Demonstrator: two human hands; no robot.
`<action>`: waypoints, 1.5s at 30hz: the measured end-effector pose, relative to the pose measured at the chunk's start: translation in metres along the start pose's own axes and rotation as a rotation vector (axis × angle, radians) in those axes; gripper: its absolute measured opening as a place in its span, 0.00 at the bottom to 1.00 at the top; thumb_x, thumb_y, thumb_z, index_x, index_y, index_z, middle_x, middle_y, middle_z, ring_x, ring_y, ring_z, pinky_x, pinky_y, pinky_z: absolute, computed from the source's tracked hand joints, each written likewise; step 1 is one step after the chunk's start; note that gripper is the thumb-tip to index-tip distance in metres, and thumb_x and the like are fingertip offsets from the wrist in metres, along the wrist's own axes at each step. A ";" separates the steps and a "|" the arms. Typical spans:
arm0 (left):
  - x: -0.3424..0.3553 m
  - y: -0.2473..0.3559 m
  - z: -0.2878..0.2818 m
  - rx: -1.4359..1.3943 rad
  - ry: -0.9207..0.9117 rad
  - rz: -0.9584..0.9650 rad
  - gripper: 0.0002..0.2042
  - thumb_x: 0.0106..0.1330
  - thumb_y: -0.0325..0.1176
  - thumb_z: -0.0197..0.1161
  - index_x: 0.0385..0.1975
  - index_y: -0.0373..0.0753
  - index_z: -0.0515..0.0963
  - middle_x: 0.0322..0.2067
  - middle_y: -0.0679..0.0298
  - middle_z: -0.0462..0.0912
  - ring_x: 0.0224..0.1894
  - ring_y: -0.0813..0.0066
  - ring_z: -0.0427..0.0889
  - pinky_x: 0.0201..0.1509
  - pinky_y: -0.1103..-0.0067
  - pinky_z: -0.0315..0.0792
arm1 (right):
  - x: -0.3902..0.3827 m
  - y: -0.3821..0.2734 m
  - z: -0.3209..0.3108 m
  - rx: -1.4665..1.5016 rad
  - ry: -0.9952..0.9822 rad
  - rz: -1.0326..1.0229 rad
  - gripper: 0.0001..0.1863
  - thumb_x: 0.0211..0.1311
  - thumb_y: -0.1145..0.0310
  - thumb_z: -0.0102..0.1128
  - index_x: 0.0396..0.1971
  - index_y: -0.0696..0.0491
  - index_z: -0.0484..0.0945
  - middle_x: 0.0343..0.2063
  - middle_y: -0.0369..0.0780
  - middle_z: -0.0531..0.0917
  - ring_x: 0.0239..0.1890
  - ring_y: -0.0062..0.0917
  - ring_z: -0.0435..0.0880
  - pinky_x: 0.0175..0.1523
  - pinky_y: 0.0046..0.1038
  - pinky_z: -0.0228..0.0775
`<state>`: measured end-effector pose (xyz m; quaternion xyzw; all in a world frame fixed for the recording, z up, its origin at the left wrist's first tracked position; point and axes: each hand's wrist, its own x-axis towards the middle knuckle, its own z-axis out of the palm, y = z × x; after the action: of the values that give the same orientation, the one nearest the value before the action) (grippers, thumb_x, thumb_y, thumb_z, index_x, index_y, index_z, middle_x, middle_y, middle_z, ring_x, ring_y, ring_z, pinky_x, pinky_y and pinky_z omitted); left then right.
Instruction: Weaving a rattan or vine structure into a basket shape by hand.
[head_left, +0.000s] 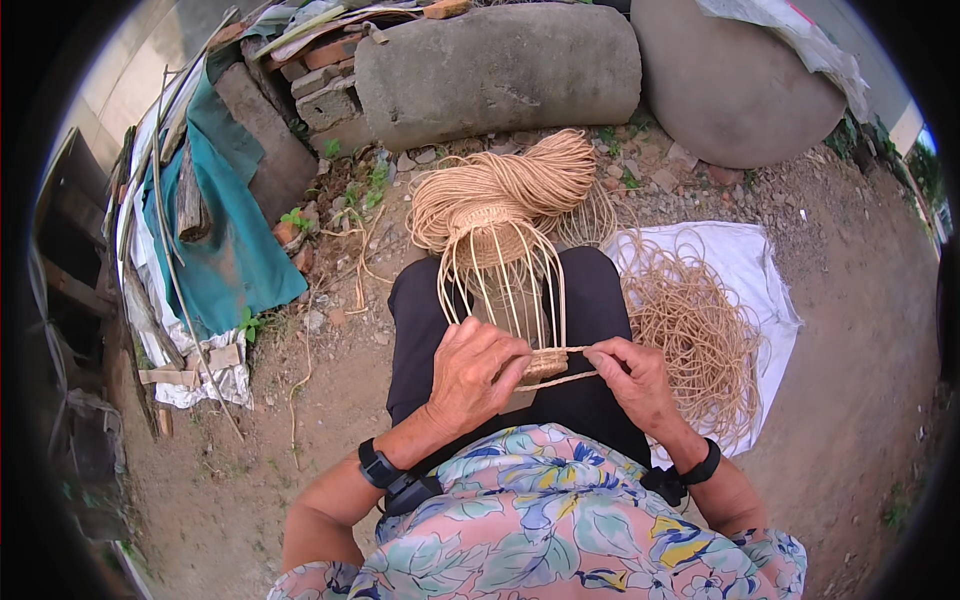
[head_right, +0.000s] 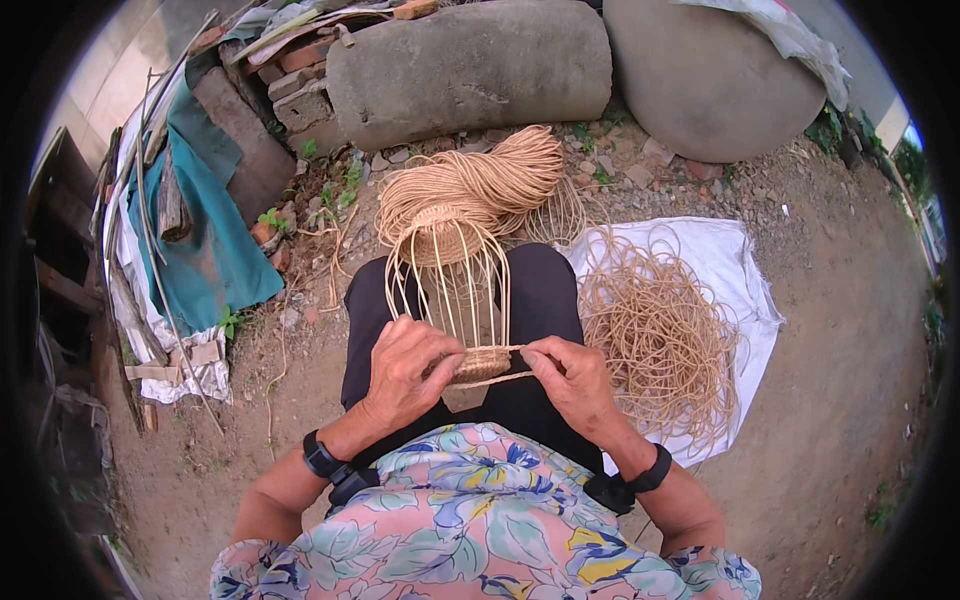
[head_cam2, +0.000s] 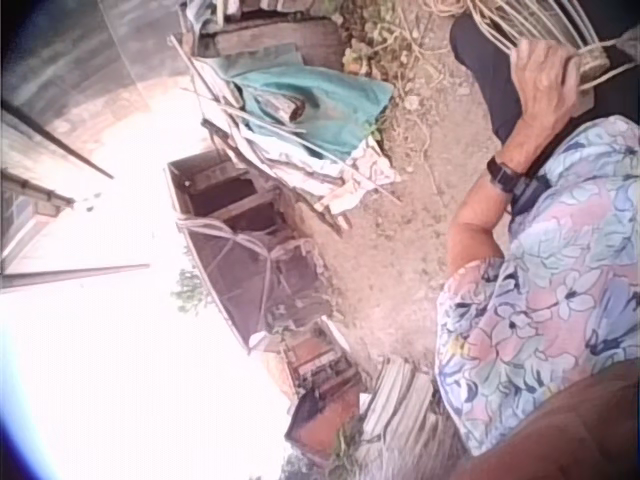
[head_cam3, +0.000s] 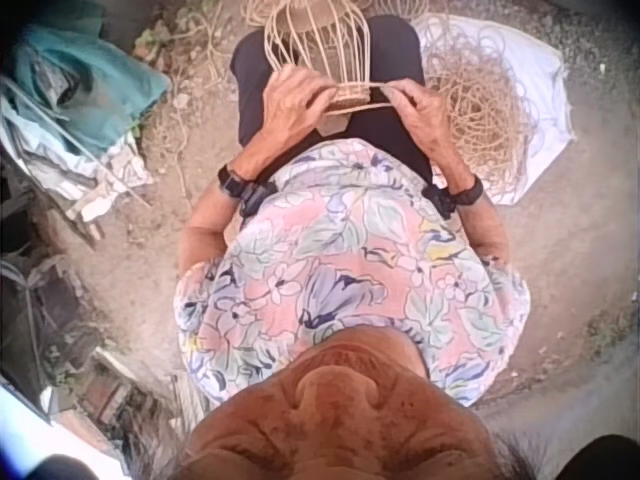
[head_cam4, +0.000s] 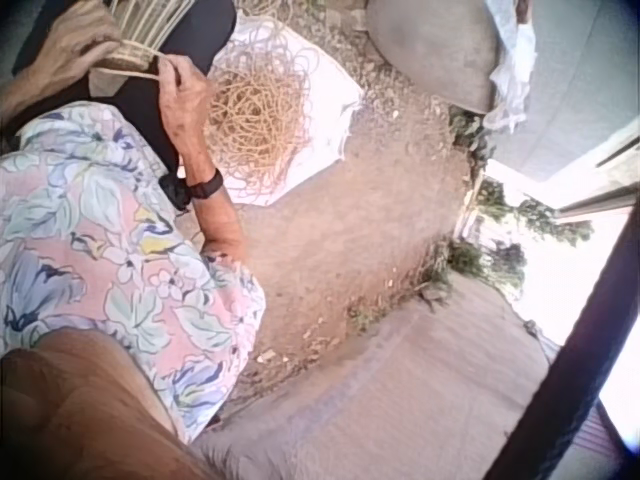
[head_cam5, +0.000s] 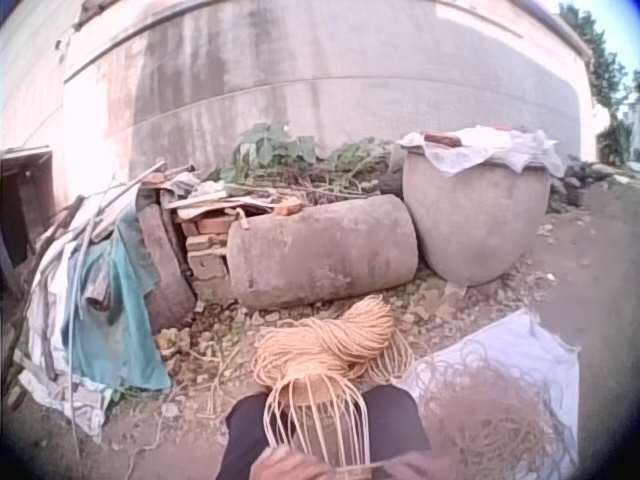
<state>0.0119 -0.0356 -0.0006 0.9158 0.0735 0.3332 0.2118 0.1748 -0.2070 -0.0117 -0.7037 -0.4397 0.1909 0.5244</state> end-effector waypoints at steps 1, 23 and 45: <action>0.001 -0.001 0.002 0.001 -0.002 0.002 0.07 0.50 0.25 0.69 0.29 0.41 0.80 0.27 0.66 0.78 0.32 0.68 0.74 0.36 0.73 0.64 | 0.000 0.001 0.002 0.001 0.002 0.000 0.07 0.64 0.69 0.59 0.31 0.57 0.81 0.19 0.36 0.79 0.19 0.23 0.78 0.25 0.26 0.68; 0.004 0.003 0.018 -0.074 -0.089 -0.269 0.05 0.55 0.30 0.66 0.26 0.42 0.76 0.17 0.69 0.75 0.17 0.75 0.73 0.32 0.77 0.61 | 0.075 -0.003 0.012 0.833 -0.062 0.221 0.08 0.68 0.67 0.56 0.38 0.56 0.76 0.27 0.36 0.81 0.29 0.16 0.80 0.34 0.19 0.74; 0.007 0.008 0.008 0.061 -0.291 -0.140 0.18 0.45 0.36 0.76 0.31 0.37 0.74 0.28 0.58 0.77 0.30 0.60 0.81 0.32 0.70 0.75 | 0.026 0.030 -0.007 -0.156 -0.072 0.208 0.04 0.60 0.73 0.59 0.33 0.57 0.75 0.19 0.35 0.75 0.21 0.17 0.73 0.26 0.24 0.66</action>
<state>0.0229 -0.0438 0.0014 0.9530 0.1157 0.1793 0.2152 0.2064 -0.1912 -0.0313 -0.7768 -0.3965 0.2344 0.4294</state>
